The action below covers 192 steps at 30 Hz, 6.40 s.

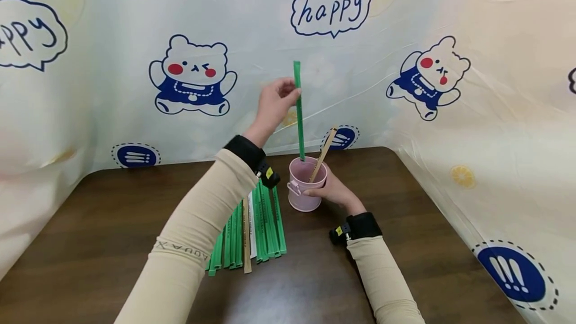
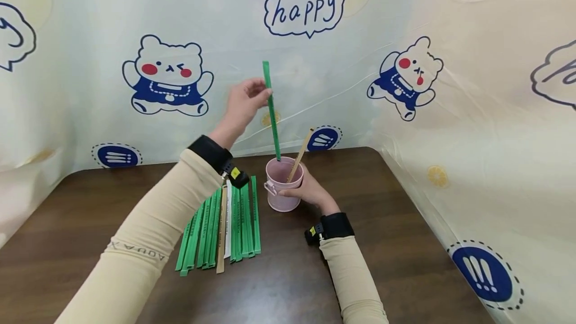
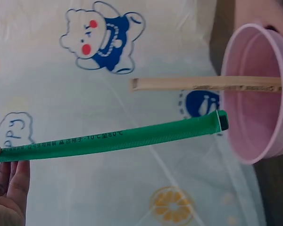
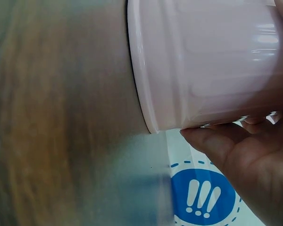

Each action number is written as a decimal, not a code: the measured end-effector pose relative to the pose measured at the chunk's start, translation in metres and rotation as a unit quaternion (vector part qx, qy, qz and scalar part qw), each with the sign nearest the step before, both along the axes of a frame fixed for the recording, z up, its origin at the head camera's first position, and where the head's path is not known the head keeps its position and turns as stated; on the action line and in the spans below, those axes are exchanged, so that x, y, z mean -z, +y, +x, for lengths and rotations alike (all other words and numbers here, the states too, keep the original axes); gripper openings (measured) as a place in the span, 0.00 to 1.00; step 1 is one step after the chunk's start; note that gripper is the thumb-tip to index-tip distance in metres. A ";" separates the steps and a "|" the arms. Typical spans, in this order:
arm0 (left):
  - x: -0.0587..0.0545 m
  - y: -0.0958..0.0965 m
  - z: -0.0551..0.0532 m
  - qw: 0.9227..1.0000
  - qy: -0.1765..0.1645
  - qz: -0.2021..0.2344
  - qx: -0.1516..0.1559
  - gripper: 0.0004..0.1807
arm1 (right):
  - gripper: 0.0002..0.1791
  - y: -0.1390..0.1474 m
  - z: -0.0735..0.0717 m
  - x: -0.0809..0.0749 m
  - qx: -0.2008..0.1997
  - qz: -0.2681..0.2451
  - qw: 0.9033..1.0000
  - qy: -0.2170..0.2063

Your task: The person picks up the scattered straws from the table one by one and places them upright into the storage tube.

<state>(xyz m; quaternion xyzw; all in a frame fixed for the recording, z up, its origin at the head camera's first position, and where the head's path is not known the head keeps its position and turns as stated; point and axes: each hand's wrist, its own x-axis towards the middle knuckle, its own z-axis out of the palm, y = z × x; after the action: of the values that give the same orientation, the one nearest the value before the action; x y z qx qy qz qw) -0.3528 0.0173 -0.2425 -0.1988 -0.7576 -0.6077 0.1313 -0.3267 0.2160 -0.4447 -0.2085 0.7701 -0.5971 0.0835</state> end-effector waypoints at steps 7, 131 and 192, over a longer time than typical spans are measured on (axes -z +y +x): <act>0.041 0.010 -0.016 0.998 -0.046 -0.005 0.031 0.15 | 0.52 0.000 -0.003 0.002 -0.008 -0.006 1.000 0.015; 0.184 -0.194 0.013 0.877 -0.318 -0.329 -0.147 0.14 | 0.52 -0.002 0.000 0.012 -0.030 -0.011 0.999 0.022; 0.104 0.004 -0.021 0.988 -0.138 -0.035 0.060 0.25 | 0.54 0.000 -0.006 0.004 -0.012 0.015 1.000 0.017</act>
<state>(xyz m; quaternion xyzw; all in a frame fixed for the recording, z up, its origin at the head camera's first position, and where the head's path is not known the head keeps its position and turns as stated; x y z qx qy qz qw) -0.3737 0.0212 -0.3464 -0.1620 -0.7762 -0.6091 -0.0183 -0.3324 0.2155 -0.4489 -0.2265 0.7778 -0.5806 0.0812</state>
